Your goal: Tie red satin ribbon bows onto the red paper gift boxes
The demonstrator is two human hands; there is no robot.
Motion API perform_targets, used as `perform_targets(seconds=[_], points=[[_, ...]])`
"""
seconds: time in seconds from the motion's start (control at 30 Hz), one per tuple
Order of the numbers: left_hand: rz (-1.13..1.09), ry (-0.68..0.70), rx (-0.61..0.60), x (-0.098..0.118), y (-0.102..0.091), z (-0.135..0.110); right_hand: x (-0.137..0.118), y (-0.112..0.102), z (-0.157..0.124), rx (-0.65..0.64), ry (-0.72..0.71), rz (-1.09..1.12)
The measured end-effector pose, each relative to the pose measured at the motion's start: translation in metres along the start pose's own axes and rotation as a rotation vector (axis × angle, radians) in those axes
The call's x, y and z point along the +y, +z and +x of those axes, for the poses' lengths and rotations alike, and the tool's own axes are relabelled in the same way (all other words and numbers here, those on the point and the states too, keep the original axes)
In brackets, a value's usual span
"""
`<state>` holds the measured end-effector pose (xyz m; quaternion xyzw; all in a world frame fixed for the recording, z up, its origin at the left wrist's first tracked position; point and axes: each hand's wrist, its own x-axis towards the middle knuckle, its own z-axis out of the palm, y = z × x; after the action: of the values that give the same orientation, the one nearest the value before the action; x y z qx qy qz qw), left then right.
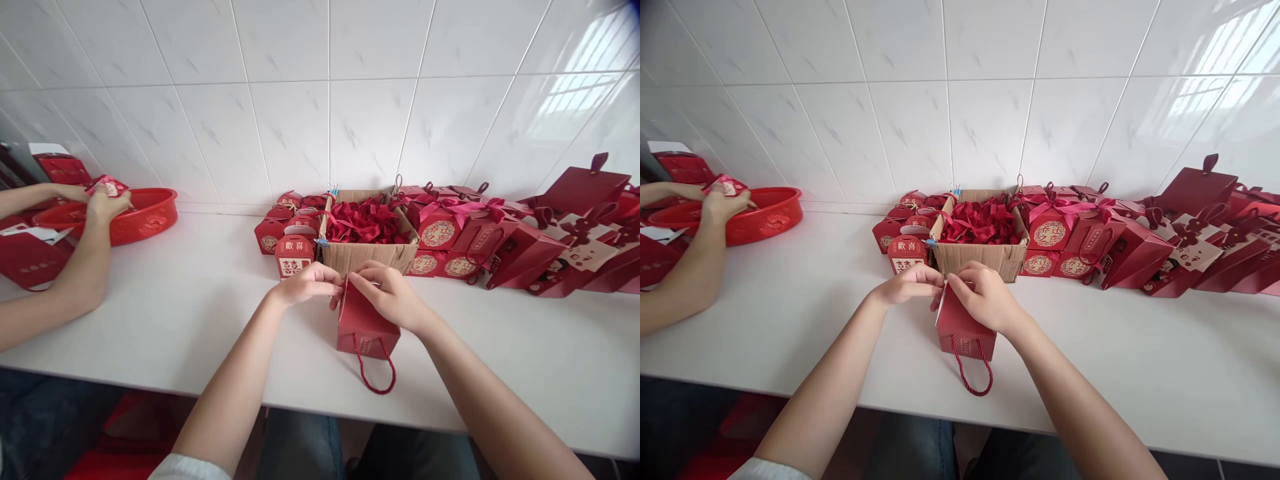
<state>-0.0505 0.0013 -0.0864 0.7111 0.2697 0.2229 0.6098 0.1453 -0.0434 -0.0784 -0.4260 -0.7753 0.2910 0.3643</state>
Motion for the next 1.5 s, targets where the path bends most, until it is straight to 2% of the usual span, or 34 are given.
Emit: perform_targets(seconds=[0.1, 0.2, 0.23, 0.3, 0.4, 0.47, 0.5, 0.57, 0.67, 0.77, 0.9, 0.97, 1.03, 1.13, 1.27, 1.37, 1.5], points=[[-0.014, 0.038, 0.054, -0.001, -0.005, -0.002, 0.005, -0.015, -0.007, 0.194, 0.037, 0.069], [-0.028, 0.118, 0.131, 0.010, -0.011, -0.006, 0.012, -0.032, -0.030, 0.375, 0.151, 0.219], [-0.033, 0.152, 0.160, 0.018, -0.013, -0.007, 0.015, -0.035, -0.042, 0.349, 0.197, 0.319], [-0.023, 0.210, 0.235, 0.039, -0.016, -0.007, 0.021, -0.034, -0.068, 0.110, 0.325, 0.611], [0.114, 0.242, 0.434, 0.077, -0.015, -0.003, 0.028, -0.014, -0.105, -0.097, 0.558, 0.989], [0.132, 0.269, 0.491, 0.099, -0.013, -0.003, 0.033, 0.005, -0.121, -0.111, 0.676, 1.122], [0.127, 0.278, 0.488, 0.107, -0.011, -0.004, 0.035, 0.015, -0.127, -0.109, 0.677, 1.182], [0.091, 0.300, 0.481, 0.119, -0.006, -0.008, 0.040, 0.030, -0.131, -0.074, 0.593, 1.229], [0.050, 0.358, 0.496, 0.127, -0.002, -0.018, 0.044, 0.038, -0.126, 0.137, 0.423, 1.167], [0.033, 0.427, 0.520, 0.128, -0.003, -0.026, 0.050, 0.030, -0.116, 0.397, 0.336, 1.140], [0.046, 0.451, 0.555, 0.128, -0.007, -0.032, 0.064, -0.005, -0.097, 0.619, 0.387, 1.229], [0.032, 0.466, 0.599, 0.128, -0.008, -0.034, 0.068, -0.031, -0.082, 0.727, 0.322, 1.187], [0.009, 0.484, 0.646, 0.127, -0.008, -0.035, 0.063, -0.058, -0.065, 0.769, 0.214, 1.085], [-0.009, 0.509, 0.697, 0.127, -0.007, -0.035, 0.036, -0.091, -0.042, 0.743, 0.072, 0.760], [0.011, 0.571, 0.783, 0.126, -0.002, -0.033, -0.013, -0.110, -0.025, 0.489, 0.033, 0.314], [0.039, 0.646, 0.833, 0.123, 0.001, -0.029, -0.036, -0.109, -0.018, 0.383, -0.042, 0.246], [0.102, 0.697, 0.851, 0.120, 0.004, -0.025, -0.044, -0.102, -0.010, 0.305, -0.089, 0.228]])
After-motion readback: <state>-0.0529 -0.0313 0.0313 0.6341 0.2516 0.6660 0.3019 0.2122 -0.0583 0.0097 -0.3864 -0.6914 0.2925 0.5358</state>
